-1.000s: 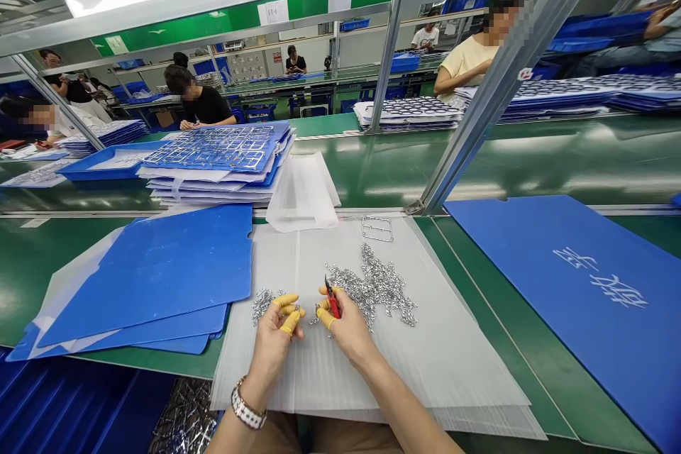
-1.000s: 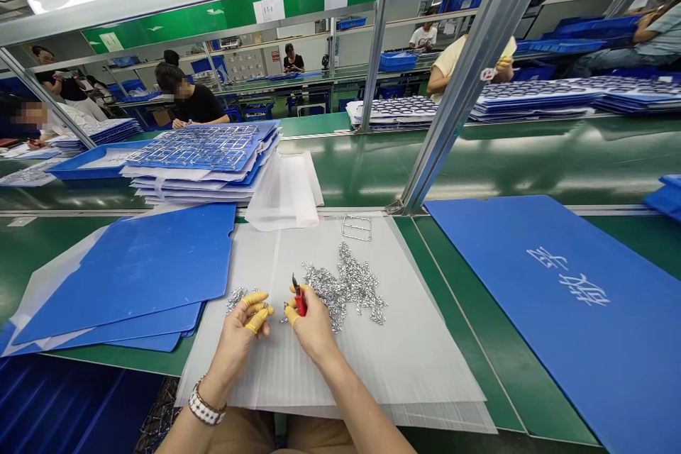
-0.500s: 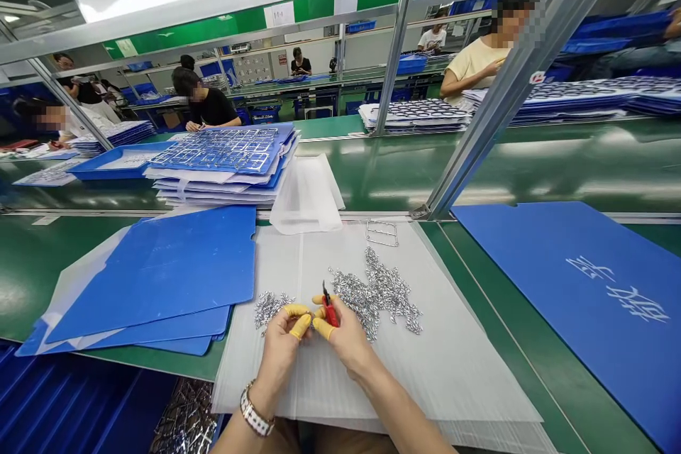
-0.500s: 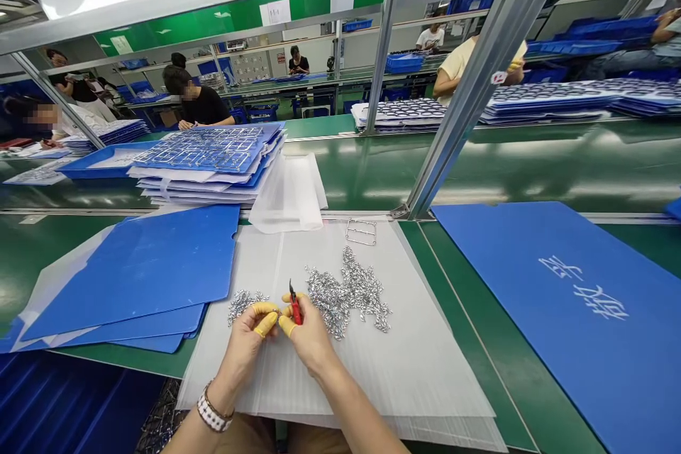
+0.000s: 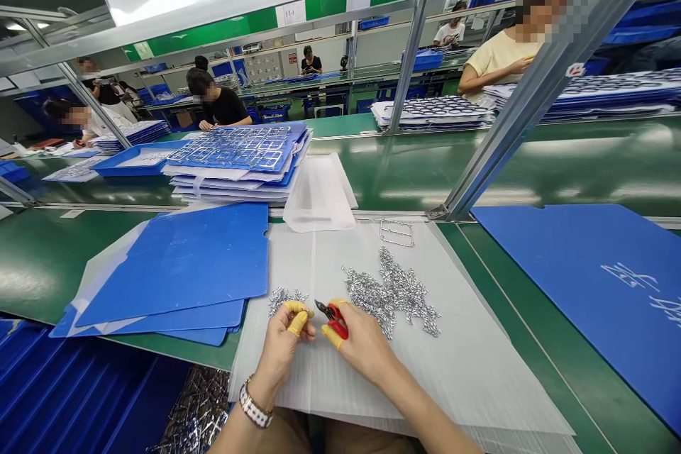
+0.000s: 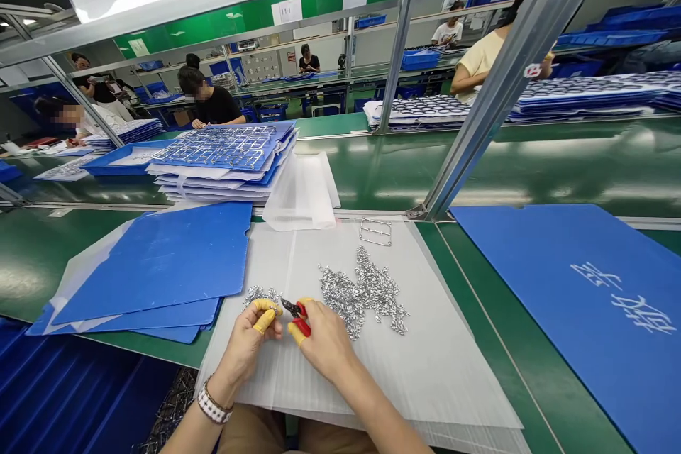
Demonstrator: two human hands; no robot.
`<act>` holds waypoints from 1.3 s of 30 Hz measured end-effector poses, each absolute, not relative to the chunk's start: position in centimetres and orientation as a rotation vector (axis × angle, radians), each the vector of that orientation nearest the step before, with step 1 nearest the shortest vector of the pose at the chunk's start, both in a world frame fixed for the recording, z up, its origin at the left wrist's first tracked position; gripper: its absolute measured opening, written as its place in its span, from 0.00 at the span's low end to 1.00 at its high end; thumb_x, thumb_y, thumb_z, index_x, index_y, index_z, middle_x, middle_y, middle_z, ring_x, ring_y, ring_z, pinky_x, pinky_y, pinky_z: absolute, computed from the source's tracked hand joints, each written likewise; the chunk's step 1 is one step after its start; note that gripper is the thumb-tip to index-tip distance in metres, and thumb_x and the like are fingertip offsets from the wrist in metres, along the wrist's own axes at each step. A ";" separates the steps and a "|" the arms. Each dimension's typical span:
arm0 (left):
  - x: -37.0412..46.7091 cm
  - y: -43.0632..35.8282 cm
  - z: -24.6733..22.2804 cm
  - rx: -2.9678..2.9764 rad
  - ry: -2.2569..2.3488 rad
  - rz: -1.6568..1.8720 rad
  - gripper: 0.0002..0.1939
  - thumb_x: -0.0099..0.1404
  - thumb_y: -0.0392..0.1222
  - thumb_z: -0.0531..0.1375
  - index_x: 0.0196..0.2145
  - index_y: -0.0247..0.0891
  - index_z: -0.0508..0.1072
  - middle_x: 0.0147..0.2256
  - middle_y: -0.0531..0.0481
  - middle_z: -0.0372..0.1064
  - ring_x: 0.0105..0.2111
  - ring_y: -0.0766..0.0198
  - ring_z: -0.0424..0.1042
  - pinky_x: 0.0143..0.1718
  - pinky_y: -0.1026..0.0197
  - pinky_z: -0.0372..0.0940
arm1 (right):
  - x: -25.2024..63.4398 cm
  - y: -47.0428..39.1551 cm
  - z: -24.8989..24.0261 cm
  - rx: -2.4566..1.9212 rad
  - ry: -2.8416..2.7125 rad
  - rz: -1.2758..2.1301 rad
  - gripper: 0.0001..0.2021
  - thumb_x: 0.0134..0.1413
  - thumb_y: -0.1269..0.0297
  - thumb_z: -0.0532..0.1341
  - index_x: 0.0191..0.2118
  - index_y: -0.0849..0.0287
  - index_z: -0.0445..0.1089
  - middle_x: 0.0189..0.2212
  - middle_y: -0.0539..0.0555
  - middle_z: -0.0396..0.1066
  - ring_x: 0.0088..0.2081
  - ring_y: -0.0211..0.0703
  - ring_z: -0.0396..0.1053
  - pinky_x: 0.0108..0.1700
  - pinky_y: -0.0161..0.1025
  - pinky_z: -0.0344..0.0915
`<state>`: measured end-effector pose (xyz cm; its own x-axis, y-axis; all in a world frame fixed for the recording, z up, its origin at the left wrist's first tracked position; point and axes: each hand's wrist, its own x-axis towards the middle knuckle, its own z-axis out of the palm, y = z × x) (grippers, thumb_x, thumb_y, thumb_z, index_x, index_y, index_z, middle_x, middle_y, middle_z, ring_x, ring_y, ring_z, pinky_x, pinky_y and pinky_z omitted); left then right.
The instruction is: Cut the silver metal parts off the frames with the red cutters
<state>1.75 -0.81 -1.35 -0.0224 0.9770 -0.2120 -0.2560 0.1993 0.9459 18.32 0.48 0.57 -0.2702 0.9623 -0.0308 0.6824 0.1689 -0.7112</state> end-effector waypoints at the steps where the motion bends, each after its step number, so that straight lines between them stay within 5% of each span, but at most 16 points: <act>1: 1.6 -0.9 -1.3 0.894 1.153 1.199 0.12 0.58 0.47 0.62 0.32 0.35 0.70 0.24 0.51 0.69 0.24 0.67 0.68 0.28 0.62 0.63 | 18.9 0.4 0.8 -1.554 -2.113 0.816 0.12 0.50 0.64 0.57 0.42 0.58 0.66 0.37 0.55 0.72 0.39 0.46 0.69 0.41 0.40 0.60; 39: 0.9 -2.3 -1.5 1.538 1.227 1.096 0.09 0.65 0.43 0.55 0.36 0.37 0.72 0.26 0.49 0.68 0.27 0.62 0.68 0.32 0.61 0.61 | 20.8 -0.5 1.6 -1.511 -2.470 0.611 0.18 0.47 0.75 0.57 0.45 0.55 0.68 0.37 0.55 0.71 0.41 0.48 0.66 0.43 0.41 0.57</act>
<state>0.92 -2.26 -1.50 0.1306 0.9844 0.1183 0.2286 -0.1460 0.9625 20.85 -0.51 1.59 -0.4667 0.8825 -0.0578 0.8077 0.3986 -0.4345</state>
